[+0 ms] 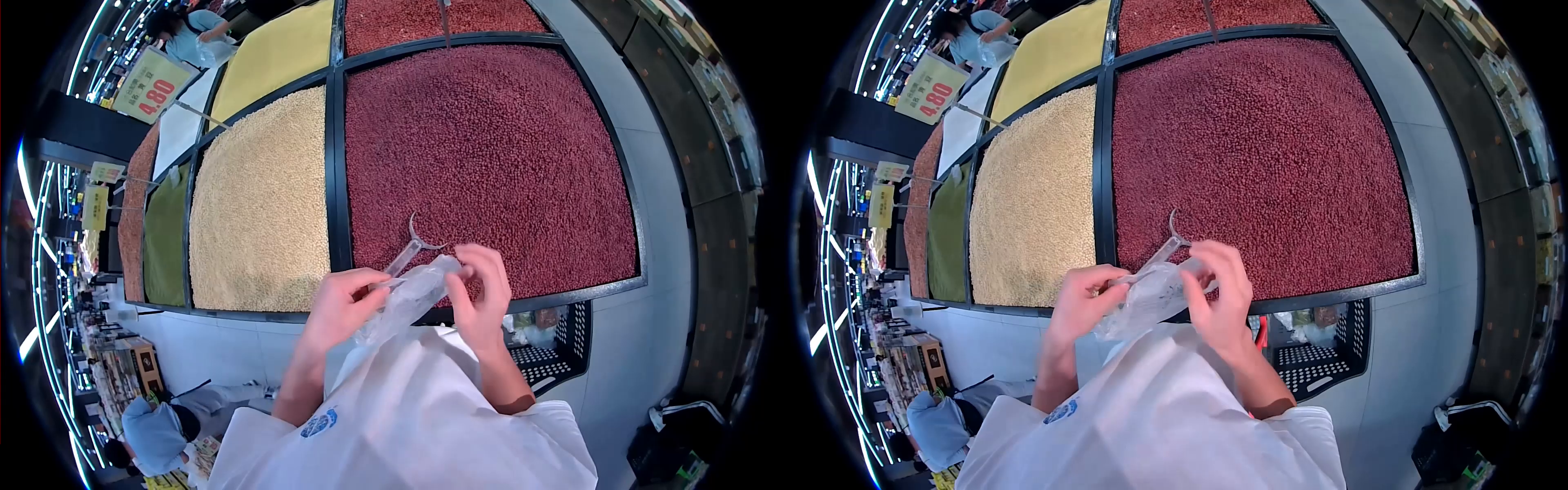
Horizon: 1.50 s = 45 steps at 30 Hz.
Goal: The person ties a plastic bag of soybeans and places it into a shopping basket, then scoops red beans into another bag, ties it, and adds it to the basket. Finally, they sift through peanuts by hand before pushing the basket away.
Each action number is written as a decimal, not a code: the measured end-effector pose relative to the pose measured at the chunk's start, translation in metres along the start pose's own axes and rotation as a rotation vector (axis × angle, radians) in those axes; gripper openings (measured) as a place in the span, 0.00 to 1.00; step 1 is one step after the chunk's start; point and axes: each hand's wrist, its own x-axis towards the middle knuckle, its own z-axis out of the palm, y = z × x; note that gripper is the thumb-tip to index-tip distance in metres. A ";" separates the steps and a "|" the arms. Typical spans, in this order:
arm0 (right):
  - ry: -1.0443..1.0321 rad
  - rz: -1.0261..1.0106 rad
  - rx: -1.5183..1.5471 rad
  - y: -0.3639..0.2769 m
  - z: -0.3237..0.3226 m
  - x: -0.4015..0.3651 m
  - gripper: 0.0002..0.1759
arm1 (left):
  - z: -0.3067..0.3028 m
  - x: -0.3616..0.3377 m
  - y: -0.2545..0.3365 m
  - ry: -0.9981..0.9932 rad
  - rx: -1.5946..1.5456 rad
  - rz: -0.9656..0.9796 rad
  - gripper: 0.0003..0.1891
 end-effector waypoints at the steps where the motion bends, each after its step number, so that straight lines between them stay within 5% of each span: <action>1: -0.014 -0.185 -0.052 -0.008 -0.002 -0.006 0.19 | 0.001 0.000 -0.005 0.042 -0.050 -0.020 0.11; 3: -0.294 -0.357 -0.064 -0.023 0.001 -0.008 0.23 | -0.001 0.000 -0.010 0.003 -0.184 -0.071 0.09; 6: -0.586 -0.187 -0.295 -0.038 0.027 -0.004 0.18 | -0.009 0.000 -0.024 0.053 -0.365 -0.045 0.07; 9: -0.706 -0.137 -0.481 -0.016 0.033 -0.003 0.15 | -0.025 0.004 -0.041 0.193 -0.644 -0.070 0.07; 12: -0.770 -0.133 -0.330 -0.020 0.025 0.000 0.09 | -0.052 0.006 -0.062 0.187 -1.147 -0.100 0.07; 16: -0.802 -0.096 -0.111 -0.032 0.033 0.000 0.08 | -0.068 0.002 -0.065 0.332 -1.476 -0.466 0.07; 19: -0.794 -0.104 -0.138 -0.034 0.049 -0.003 0.09 | -0.093 -0.006 -0.126 -0.303 -2.114 -0.207 0.07; 23: -0.768 -0.041 -0.182 -0.042 0.069 -0.008 0.09 | -0.112 -0.006 -0.134 0.242 -1.369 -0.353 0.07; 27: -0.743 -0.023 -0.215 -0.049 0.092 -0.019 0.10 | -0.128 0.002 -0.183 0.214 -1.087 -0.273 0.08; 30: -0.707 -0.025 -0.213 -0.051 0.106 -0.033 0.11 | -0.125 0.013 -0.193 0.324 -1.170 -0.260 0.10; 41: -0.572 0.049 -0.230 -0.050 0.102 -0.066 0.10 | -0.115 0.045 -0.205 0.160 -1.399 -0.426 0.11; 45: -0.297 0.160 -0.115 -0.055 0.089 -0.074 0.14 | -0.120 0.048 -0.190 0.059 -1.333 -0.392 0.11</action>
